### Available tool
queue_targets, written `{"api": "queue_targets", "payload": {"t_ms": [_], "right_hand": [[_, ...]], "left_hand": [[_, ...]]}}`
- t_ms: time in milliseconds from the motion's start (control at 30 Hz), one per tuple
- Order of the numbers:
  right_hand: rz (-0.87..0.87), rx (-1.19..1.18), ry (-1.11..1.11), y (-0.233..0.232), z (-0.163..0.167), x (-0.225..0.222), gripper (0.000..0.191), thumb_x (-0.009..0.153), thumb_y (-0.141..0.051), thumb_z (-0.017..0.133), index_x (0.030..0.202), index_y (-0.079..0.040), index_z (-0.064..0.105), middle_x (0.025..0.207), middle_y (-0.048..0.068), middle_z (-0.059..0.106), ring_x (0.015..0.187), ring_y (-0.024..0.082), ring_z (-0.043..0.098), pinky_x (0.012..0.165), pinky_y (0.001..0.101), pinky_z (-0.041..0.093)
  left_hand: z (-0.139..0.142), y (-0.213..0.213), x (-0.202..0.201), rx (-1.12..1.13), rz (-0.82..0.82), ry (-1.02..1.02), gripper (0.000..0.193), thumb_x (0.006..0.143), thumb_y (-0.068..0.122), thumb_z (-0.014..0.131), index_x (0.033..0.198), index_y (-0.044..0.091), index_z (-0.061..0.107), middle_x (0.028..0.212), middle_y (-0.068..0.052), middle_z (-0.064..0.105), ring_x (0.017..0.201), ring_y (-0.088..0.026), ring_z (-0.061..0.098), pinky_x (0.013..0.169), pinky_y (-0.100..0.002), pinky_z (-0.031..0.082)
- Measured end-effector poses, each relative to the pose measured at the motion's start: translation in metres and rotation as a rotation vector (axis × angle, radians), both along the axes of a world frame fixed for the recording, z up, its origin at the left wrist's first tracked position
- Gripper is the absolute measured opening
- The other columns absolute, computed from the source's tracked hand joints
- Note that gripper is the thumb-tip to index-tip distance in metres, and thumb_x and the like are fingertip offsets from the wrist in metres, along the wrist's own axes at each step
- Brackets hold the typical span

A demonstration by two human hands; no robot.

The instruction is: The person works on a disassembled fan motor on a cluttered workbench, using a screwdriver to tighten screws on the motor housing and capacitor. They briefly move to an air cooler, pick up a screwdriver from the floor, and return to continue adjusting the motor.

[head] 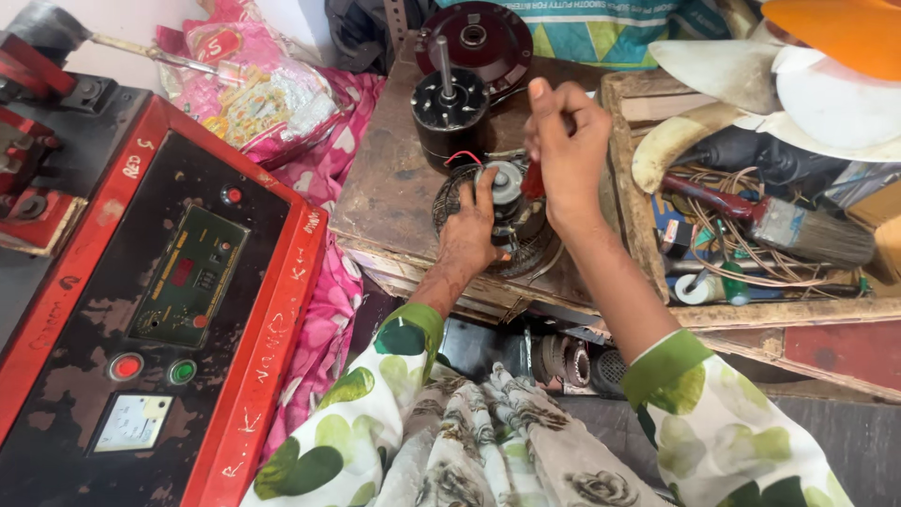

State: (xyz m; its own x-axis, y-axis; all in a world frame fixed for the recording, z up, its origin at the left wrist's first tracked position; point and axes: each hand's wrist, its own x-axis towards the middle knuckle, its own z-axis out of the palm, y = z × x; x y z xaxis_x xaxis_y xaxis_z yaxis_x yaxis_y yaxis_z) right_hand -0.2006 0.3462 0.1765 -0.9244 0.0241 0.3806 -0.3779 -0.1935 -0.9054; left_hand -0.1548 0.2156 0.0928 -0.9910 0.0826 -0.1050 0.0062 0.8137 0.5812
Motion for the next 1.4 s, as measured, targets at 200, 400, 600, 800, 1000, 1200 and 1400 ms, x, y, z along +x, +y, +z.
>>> {"api": "queue_targets", "payload": {"t_ms": [200,400,600,800,1000,1200,1400], "right_hand": [[0.512,0.111,-0.197,0.025,0.013,-0.012,0.059,0.106,-0.043,0.063,0.06,-0.012,0.042,0.054,0.0,0.047,0.046,0.008,0.043,0.044,0.0261,0.03],[0.114,0.256,0.022,-0.013,0.017,-0.005,0.044,0.105,-0.037,0.061,0.071,-0.008,0.058,0.062,-0.002,0.055,0.055,0.006,0.051,0.051,0.0249,0.04],[-0.071,-0.107,-0.063,-0.016,-0.005,0.017,0.053,0.107,-0.033,0.061,0.063,-0.008,0.045,0.056,0.001,0.045,0.047,0.009,0.038,0.045,0.0272,0.028],[0.577,0.195,-0.217,0.021,0.005,0.001,0.057,0.106,-0.036,0.059,0.057,-0.009,0.045,0.055,0.004,0.05,0.048,0.012,0.041,0.045,0.0282,0.031],[-0.032,0.064,0.052,0.006,0.01,0.001,0.041,0.106,-0.039,0.058,0.079,-0.009,0.059,0.075,0.002,0.056,0.067,0.01,0.054,0.063,0.0264,0.048],[-0.04,-0.15,-0.009,0.004,-0.003,0.018,0.053,0.106,-0.04,0.055,0.066,-0.007,0.047,0.059,0.006,0.05,0.049,0.014,0.043,0.048,0.0282,0.037],[0.573,0.05,-0.223,0.023,0.016,-0.004,0.058,0.11,-0.04,0.055,0.062,-0.007,0.047,0.056,0.005,0.049,0.05,0.012,0.043,0.051,0.0279,0.037]], "left_hand": [[-0.003,0.002,-0.001,-0.028,0.016,-0.031,0.138,0.059,0.017,0.1,0.155,0.027,0.002,0.158,-0.028,0.02,0.108,-0.048,0.066,0.096,-0.048,0.057],[0.001,0.002,-0.001,-0.005,0.043,-0.039,0.138,0.058,0.016,0.099,0.157,0.03,0.004,0.158,-0.022,0.027,0.112,-0.047,0.066,0.097,-0.05,0.056],[-0.001,0.004,0.001,-0.002,0.042,-0.03,0.137,0.059,0.016,0.099,0.158,0.029,0.004,0.16,-0.025,0.022,0.112,-0.048,0.065,0.098,-0.05,0.055],[0.002,0.005,0.002,0.028,0.042,-0.037,0.136,0.061,0.015,0.098,0.158,0.029,0.003,0.159,-0.026,0.023,0.112,-0.048,0.065,0.096,-0.051,0.056],[0.003,0.004,0.001,0.016,0.028,-0.05,0.137,0.06,0.013,0.098,0.156,0.033,0.003,0.158,-0.025,0.023,0.109,-0.048,0.066,0.095,-0.051,0.056],[-0.006,0.008,0.008,0.005,0.016,0.048,0.132,0.061,0.011,0.096,0.158,0.031,0.009,0.158,-0.023,0.028,0.104,-0.048,0.068,0.093,-0.051,0.058],[-0.003,0.006,0.005,0.062,0.04,-0.005,0.134,0.061,0.011,0.097,0.158,0.032,0.006,0.161,-0.024,0.024,0.111,-0.048,0.066,0.095,-0.05,0.057]]}}
